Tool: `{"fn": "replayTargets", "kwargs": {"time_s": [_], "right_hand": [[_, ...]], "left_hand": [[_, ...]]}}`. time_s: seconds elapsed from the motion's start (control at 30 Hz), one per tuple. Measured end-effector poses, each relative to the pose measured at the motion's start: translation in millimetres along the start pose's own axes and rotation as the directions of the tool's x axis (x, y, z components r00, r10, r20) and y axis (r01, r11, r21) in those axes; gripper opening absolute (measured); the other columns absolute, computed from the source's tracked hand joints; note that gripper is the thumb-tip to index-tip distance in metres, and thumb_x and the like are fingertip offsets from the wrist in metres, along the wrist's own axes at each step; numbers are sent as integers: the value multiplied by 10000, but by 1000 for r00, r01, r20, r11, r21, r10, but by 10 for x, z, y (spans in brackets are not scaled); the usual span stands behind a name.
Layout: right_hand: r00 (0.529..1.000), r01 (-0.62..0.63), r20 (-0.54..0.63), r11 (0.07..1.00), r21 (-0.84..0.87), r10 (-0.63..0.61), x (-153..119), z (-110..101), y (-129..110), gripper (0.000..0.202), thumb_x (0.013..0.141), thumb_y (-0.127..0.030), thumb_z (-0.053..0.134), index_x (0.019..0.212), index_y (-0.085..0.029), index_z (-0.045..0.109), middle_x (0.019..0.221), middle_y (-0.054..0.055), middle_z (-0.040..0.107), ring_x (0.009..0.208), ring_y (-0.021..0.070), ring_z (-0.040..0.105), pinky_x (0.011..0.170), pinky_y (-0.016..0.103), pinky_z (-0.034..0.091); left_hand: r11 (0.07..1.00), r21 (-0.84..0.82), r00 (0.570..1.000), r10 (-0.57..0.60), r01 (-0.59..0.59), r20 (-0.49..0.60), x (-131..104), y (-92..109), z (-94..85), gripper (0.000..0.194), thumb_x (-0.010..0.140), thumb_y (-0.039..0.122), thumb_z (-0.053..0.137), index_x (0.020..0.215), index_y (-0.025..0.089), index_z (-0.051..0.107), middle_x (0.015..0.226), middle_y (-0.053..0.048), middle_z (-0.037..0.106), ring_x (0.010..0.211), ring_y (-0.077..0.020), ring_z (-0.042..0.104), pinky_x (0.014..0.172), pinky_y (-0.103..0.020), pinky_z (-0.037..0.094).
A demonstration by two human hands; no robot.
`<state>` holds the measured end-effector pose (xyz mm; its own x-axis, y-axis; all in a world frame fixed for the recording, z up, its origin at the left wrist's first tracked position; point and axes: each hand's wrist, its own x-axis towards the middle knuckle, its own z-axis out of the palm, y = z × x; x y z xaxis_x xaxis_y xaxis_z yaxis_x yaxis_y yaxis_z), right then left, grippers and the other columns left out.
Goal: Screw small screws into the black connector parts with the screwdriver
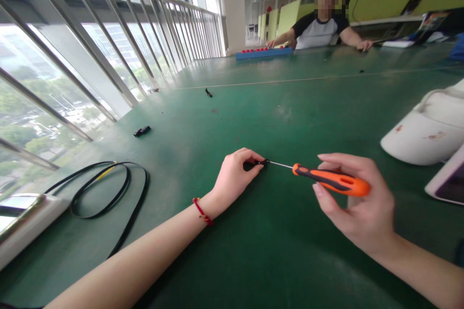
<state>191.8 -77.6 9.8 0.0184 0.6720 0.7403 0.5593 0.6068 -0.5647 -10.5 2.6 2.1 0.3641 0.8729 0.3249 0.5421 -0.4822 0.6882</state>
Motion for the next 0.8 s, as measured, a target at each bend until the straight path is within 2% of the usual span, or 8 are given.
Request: {"fn": "replayTargets", "kwargs": {"time_s": [0.07,0.17,0.23,0.3,0.37,0.5,0.67,0.8], "right_hand": [[999,-7,31,999,33,5,-2,-3,3,421,745,-155,631,1143,-243,524,834,15,570,742,161,594,659,290,521],[990,6,142,1000,-25,-3,-5,-7,2,253,775,-162,605,1010,-250,572,744,-7,572,659,143,579,650,294,507],[996,9,85,1000,-26,-7,-6,0,-2,271,767,-153,613,1016,-251,572,835,13,583,721,150,590,677,297,509],[1000,-6,-5,999,42,6,-6,12,-3,431,738,-144,634,1140,-249,519,925,35,559,806,170,590,700,306,518],[1000,-21,11,997,77,21,-6,18,-5,480,734,-155,637,1182,-240,486,885,29,549,786,172,585,686,311,519],[990,-52,128,999,-17,54,-15,13,-21,302,783,-190,607,1072,-230,532,647,-28,547,565,131,536,600,293,486],[998,-65,11,995,69,65,-5,34,-36,447,754,-180,627,1170,-222,469,855,28,575,748,168,604,683,310,516],[984,-86,157,996,-22,88,12,12,-36,239,803,-244,572,1039,-235,539,623,-21,562,648,179,593,650,329,499]], "left_hand": [[1000,0,1000,2,-2,-2,1,0,-1,93,771,153,621,833,175,685,837,-9,676,764,-127,615,711,-233,487],[1000,-1,1000,4,-4,-4,0,1,-3,94,773,156,620,837,176,686,839,-11,676,767,-129,615,709,-234,487],[1000,2,1000,4,-4,-3,0,2,-5,94,772,155,620,836,176,685,839,-11,677,768,-130,616,710,-236,487],[1000,3,1000,3,-3,-4,0,2,-5,92,770,154,622,834,175,685,835,-10,678,766,-130,617,711,-236,488],[1000,0,1000,-1,1,-6,0,2,-4,93,770,158,623,836,175,687,834,-10,678,763,-128,617,709,-235,491],[1000,-9,1000,-28,27,-8,-2,10,-2,99,767,164,623,838,176,690,833,-7,684,761,-128,625,712,-236,498],[995,-21,995,-93,93,-32,-4,41,10,89,758,161,617,823,162,677,828,-17,700,751,-135,641,711,-239,510],[998,24,998,-55,55,-31,8,40,6,86,755,165,608,812,162,673,815,-19,701,739,-142,645,703,-250,510]]}}
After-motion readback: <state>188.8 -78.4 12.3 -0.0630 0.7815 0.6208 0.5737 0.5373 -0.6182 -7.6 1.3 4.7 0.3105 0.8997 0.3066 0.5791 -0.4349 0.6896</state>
